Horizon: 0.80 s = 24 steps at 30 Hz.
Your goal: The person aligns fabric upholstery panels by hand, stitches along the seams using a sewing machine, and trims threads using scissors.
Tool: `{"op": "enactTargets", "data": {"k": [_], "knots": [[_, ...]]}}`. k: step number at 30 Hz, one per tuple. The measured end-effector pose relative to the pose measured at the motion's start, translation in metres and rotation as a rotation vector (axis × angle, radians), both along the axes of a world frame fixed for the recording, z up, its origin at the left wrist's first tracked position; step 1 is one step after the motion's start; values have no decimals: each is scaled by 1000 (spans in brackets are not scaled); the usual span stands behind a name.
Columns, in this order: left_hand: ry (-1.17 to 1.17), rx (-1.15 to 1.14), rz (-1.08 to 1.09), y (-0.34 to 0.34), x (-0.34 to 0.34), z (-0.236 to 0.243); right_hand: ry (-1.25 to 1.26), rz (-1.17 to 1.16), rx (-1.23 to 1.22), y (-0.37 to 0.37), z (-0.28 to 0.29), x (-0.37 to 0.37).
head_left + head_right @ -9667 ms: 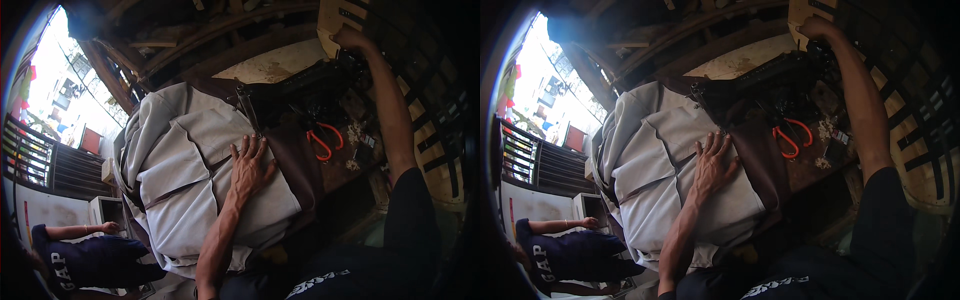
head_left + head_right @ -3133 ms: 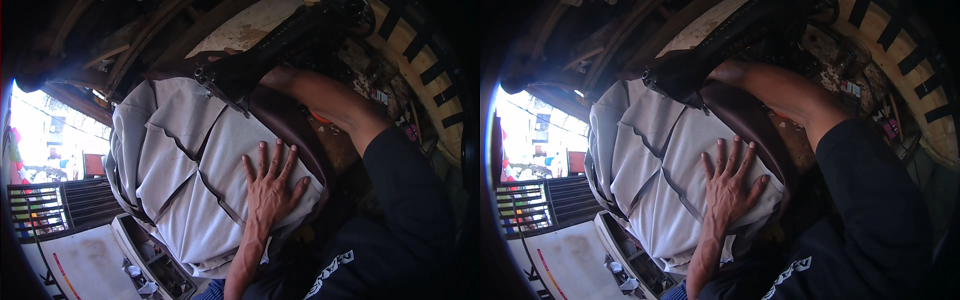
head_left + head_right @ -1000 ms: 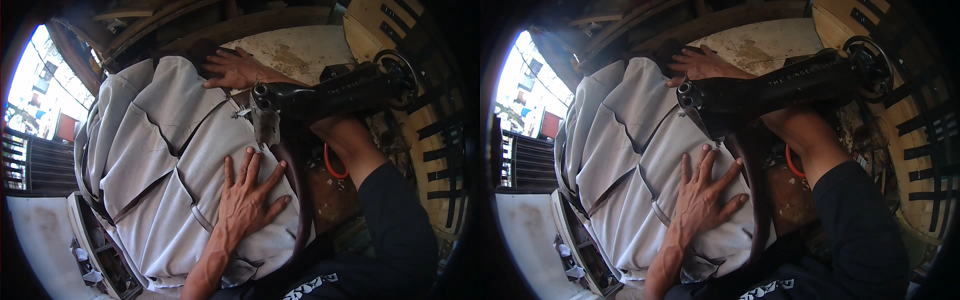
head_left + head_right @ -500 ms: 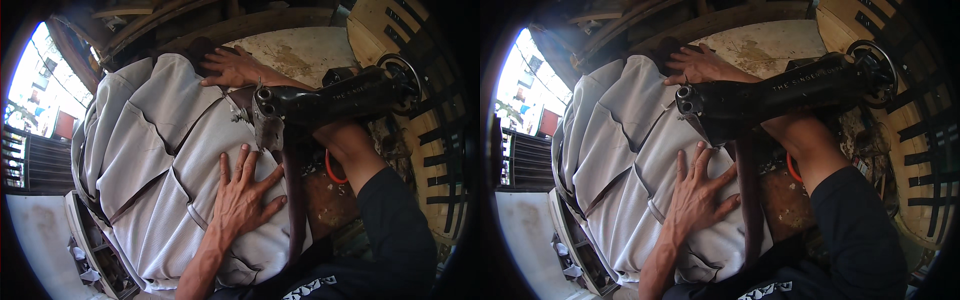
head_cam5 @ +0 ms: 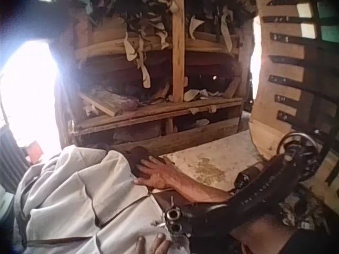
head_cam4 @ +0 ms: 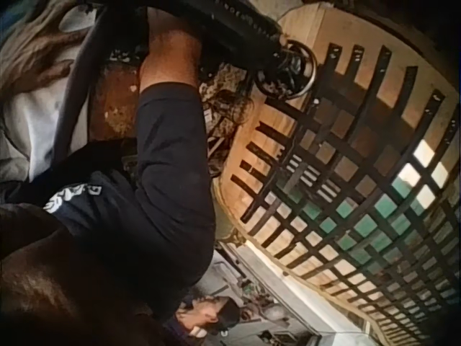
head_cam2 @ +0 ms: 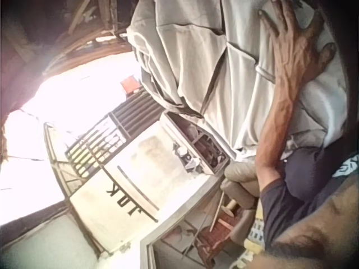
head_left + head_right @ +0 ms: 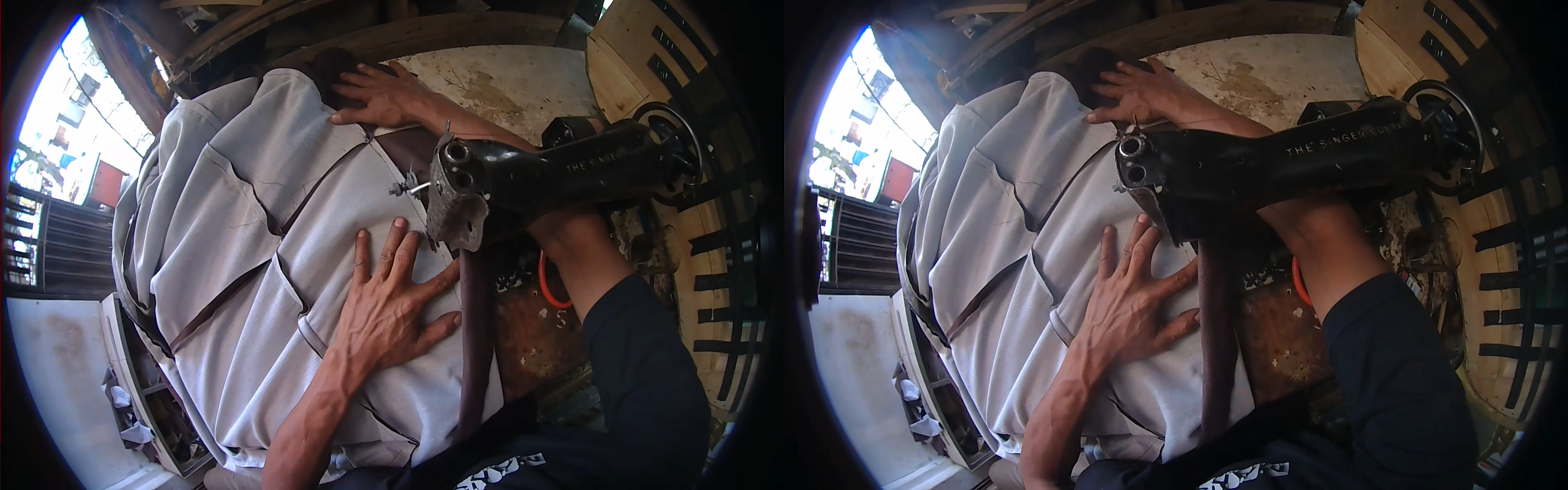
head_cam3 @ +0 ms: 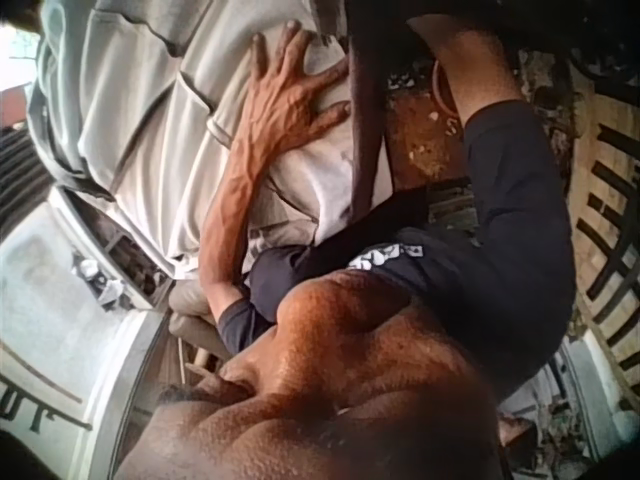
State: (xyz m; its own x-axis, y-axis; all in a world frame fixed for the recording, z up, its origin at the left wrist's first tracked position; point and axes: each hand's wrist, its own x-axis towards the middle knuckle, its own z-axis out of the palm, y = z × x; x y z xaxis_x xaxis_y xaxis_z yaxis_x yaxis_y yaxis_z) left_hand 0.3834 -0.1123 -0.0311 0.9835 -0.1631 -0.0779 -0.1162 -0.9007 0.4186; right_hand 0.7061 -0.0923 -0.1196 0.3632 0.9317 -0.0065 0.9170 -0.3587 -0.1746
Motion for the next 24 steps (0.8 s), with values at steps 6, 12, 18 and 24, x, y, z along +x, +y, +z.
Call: {"op": "enactTargets", "data": {"k": [6,12,18,24], "knots": [[18,16,-19,-6,-4,0,16,-9,-6,-3,-8,3],[119,-1,70,-27,-37,7,-37,-4,20,2,-2,-9],[94,33,23,-20,-28,2,0,25,-48,16,9,3],[117,-17,41,-13,-23,-4,124,-95,-87,34,7,-1]]}}
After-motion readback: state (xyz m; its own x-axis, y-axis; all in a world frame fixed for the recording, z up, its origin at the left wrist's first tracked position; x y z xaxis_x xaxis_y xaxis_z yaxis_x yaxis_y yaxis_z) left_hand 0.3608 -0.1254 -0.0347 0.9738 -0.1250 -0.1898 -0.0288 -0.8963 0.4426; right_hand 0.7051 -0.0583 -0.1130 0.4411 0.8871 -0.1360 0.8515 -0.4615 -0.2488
